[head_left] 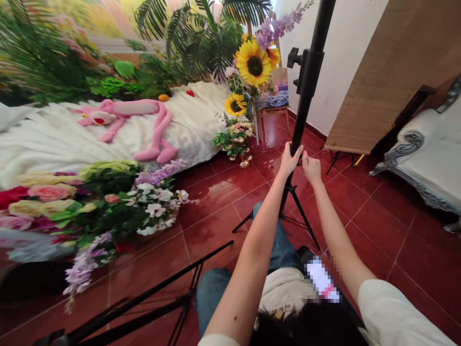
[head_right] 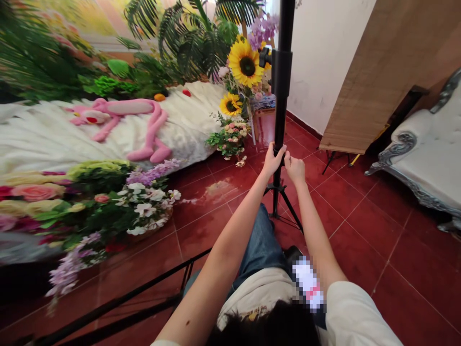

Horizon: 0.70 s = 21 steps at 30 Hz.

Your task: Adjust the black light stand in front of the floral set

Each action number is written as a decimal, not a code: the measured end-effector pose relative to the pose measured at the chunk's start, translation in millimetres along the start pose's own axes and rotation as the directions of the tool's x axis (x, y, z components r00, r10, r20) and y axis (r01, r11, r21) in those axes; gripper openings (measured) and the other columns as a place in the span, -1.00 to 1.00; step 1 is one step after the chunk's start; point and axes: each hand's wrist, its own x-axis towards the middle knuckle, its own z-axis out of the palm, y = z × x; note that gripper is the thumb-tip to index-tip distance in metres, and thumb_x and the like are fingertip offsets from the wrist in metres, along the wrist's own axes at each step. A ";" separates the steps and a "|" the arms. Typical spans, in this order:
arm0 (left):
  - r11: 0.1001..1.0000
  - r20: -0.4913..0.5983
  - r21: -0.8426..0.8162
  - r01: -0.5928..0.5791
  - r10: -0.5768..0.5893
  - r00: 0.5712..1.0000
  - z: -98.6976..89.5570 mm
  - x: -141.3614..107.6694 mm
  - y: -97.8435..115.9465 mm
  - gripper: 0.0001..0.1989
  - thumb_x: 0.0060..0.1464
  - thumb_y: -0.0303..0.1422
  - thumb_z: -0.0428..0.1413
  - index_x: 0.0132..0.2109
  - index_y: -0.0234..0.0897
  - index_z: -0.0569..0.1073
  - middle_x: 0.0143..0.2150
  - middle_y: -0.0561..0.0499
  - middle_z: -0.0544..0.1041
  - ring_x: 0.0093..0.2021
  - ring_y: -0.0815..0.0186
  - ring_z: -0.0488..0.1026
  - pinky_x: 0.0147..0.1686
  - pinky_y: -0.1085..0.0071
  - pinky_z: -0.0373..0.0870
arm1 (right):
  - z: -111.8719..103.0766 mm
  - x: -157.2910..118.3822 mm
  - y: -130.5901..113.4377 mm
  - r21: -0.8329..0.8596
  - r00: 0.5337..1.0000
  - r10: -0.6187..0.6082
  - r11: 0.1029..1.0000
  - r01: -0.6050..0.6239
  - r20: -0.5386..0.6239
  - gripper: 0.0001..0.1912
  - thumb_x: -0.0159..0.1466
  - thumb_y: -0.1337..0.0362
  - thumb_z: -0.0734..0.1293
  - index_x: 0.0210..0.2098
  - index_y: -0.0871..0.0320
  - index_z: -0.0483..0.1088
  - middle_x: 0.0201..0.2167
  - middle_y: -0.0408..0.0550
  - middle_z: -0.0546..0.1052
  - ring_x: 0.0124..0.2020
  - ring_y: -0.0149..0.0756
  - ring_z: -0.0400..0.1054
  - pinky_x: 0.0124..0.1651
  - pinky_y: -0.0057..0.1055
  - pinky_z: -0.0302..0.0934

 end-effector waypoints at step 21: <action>0.818 -0.165 -0.027 0.575 -0.571 0.804 -159.2 -300.1 -90.3 -0.44 -0.03 0.12 0.16 -0.18 -0.34 0.55 -0.27 -0.11 0.63 -0.28 0.24 0.59 -0.17 0.26 0.54 | 24.4 -3.3 0.3 0.464 0.984 0.163 0.879 -0.109 -0.077 -0.26 0.42 -0.19 -0.17 -0.62 0.08 0.23 -0.76 -0.20 0.18 -0.66 -0.39 0.25 -0.49 -0.45 0.11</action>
